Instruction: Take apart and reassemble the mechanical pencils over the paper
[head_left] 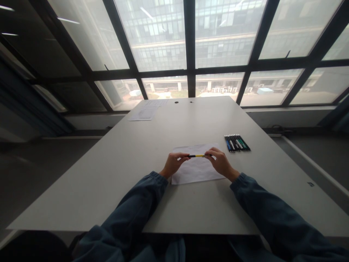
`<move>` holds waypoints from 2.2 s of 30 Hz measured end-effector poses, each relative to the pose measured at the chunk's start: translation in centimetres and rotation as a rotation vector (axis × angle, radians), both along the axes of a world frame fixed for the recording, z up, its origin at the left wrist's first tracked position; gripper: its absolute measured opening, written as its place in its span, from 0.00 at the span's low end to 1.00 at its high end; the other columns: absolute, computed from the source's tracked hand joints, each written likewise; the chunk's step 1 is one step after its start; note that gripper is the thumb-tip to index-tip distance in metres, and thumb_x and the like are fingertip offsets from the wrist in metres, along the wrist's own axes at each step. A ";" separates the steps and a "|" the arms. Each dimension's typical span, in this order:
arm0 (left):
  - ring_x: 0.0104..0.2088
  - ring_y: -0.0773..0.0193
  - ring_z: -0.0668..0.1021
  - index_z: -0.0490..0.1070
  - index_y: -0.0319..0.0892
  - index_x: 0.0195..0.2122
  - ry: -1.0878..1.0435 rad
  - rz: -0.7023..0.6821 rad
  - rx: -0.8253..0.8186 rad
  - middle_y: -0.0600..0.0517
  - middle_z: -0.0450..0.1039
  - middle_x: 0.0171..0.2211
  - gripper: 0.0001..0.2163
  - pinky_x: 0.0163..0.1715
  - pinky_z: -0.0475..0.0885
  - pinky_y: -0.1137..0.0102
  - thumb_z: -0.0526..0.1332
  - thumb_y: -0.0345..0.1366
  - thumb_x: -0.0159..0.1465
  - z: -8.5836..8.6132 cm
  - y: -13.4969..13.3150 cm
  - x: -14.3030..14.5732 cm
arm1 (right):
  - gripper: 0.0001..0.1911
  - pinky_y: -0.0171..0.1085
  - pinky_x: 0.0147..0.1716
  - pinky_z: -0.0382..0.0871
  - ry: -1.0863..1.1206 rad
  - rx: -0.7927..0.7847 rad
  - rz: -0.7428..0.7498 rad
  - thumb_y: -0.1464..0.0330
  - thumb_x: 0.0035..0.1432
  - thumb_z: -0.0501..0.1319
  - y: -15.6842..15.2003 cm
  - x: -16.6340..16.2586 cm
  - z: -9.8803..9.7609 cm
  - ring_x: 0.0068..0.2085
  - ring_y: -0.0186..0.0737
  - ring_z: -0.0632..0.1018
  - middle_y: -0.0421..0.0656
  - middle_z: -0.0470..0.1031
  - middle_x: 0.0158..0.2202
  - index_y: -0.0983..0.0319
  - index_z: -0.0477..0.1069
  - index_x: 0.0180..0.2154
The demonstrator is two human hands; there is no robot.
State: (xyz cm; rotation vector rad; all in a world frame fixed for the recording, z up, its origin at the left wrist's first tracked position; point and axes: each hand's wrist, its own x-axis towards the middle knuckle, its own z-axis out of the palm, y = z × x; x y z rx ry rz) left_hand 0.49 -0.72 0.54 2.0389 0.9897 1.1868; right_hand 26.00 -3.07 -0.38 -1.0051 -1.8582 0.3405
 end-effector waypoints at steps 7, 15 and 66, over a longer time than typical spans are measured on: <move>0.35 0.57 0.83 0.80 0.43 0.39 0.031 0.007 0.015 0.49 0.82 0.34 0.08 0.39 0.78 0.65 0.67 0.38 0.60 0.3 0.0 0.0 | 0.06 0.39 0.37 0.69 -0.017 -0.045 0.035 0.67 0.64 0.59 0.1 0.1 -0.1 0.36 0.41 0.74 0.45 0.75 0.34 0.60 0.75 0.37; 0.35 0.59 0.83 0.77 0.41 0.41 -0.029 0.038 -0.045 0.48 0.82 0.33 0.11 0.37 0.77 0.67 0.68 0.39 0.60 0.1 0.0 -0.1 | 0.12 0.38 0.36 0.68 -0.069 -0.057 0.068 0.65 0.68 0.54 0.0 0.3 0.2 0.35 0.41 0.74 0.45 0.74 0.33 0.61 0.74 0.37; 0.33 0.64 0.77 0.75 0.41 0.35 0.020 0.086 0.042 0.50 0.78 0.34 0.07 0.33 0.71 0.71 0.64 0.39 0.63 -0.1 0.2 0.3 | 0.06 0.35 0.30 0.62 -0.155 -0.091 -0.019 0.65 0.64 0.60 -0.2 -0.3 -0.2 0.30 0.38 0.71 0.43 0.74 0.32 0.61 0.72 0.36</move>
